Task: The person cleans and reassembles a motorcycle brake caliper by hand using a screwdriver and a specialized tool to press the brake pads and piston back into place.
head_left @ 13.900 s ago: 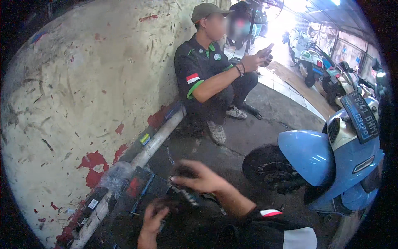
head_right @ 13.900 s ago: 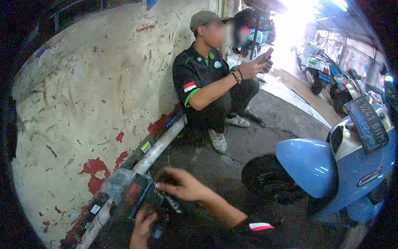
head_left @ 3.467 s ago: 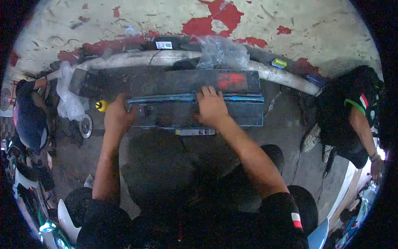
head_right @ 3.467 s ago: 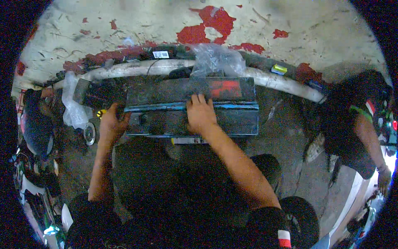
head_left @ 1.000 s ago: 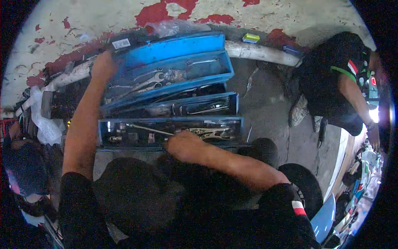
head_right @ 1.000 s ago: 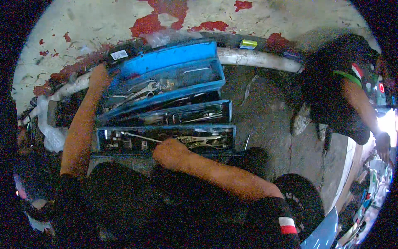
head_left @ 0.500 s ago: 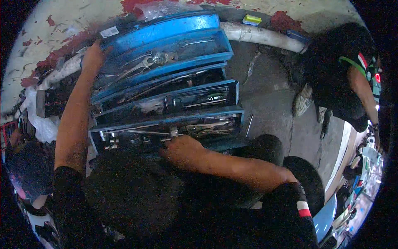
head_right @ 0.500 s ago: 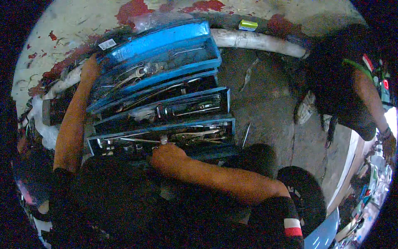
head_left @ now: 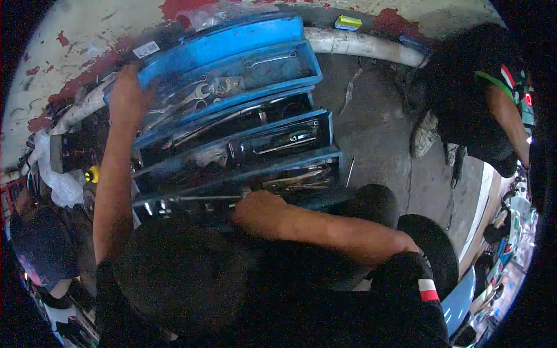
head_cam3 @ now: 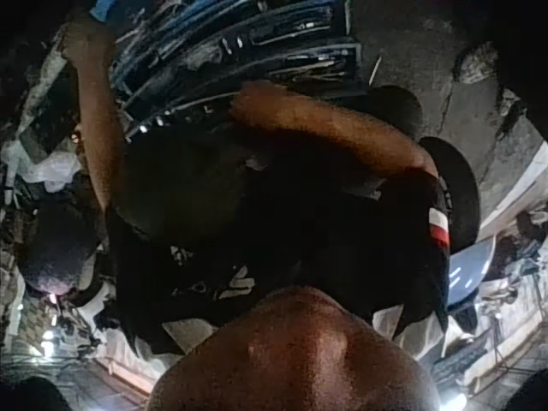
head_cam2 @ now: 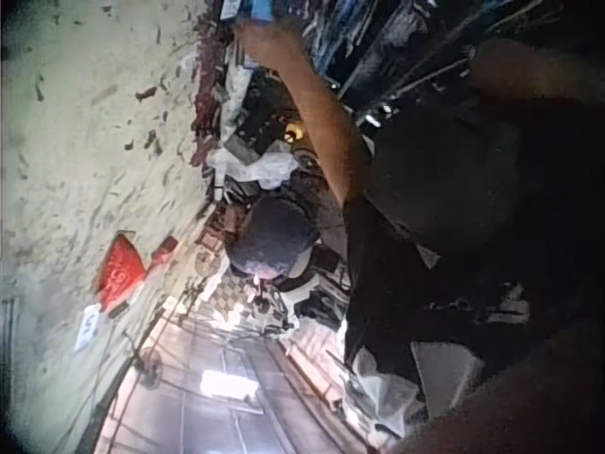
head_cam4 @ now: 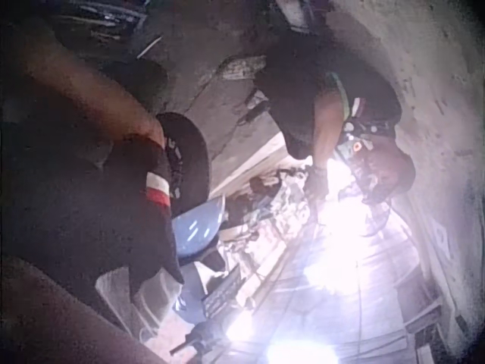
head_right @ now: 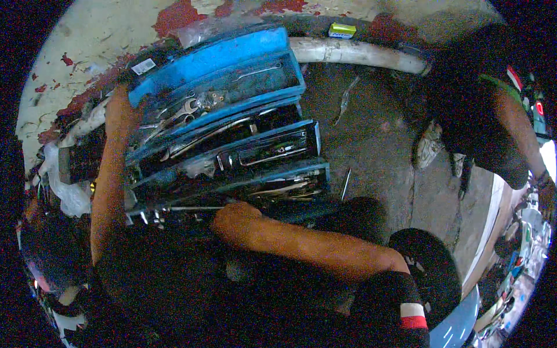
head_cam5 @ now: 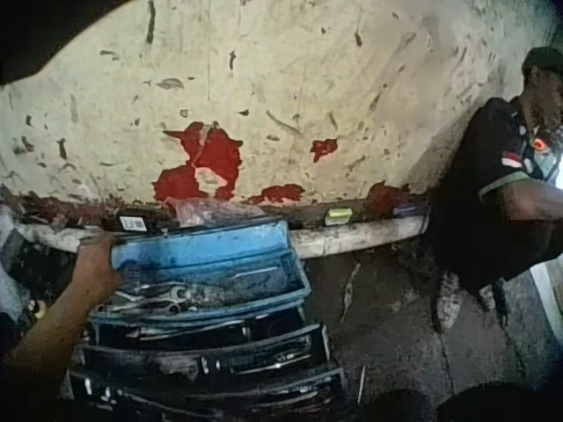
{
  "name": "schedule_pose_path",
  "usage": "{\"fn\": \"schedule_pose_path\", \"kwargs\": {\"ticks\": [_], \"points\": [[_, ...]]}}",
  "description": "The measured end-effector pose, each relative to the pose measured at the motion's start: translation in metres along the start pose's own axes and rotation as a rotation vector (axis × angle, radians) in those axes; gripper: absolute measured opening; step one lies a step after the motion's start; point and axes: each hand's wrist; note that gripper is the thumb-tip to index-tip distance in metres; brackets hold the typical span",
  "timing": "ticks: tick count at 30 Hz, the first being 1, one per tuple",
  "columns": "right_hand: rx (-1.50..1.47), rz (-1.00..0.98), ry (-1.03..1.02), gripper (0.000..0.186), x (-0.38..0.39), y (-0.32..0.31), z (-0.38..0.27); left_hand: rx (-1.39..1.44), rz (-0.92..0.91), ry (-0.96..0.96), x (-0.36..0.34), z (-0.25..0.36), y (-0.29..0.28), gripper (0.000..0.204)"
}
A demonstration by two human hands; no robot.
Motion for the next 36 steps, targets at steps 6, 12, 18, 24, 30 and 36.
{"fn": "schedule_pose_path", "kwargs": {"ticks": [6, 12, 18, 24, 30, 36], "points": [[-0.152, -0.028, 0.194, 0.016, 0.003, 0.021, 0.009, 0.448, -0.758, 0.259, 0.094, 0.077, -0.048, 0.050], [0.011, -0.112, -0.046, 0.016, 0.008, 0.000, -0.001, 0.237, -0.943, 0.246, 0.155, 0.075, -0.026, 0.044], [-0.052, 0.198, 0.394, 0.021, 0.039, -0.061, 0.062, 0.249, -0.576, 0.208, 0.138, 0.056, -0.033, 0.038], [0.065, 0.326, 0.692, 0.020, 0.041, -0.055, 0.111, 0.159, -0.307, -0.082, 0.081, 0.037, -0.094, 0.032], [0.183, 0.432, 0.682, 0.015, 0.012, -0.026, 0.127, 0.283, -0.045, -0.188, 0.087, 0.009, -0.088, 0.027], [0.280, 0.448, 0.618, 0.015, 0.003, -0.026, 0.114, 0.238, -0.183, -0.324, 0.103, 0.003, -0.100, 0.027]]}}
Point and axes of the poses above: each hand's wrist, its own x-axis away from the middle knuckle, its own y-axis out of the palm, z = x × y, and after that the axes turned 4 degrees about z, right-handed
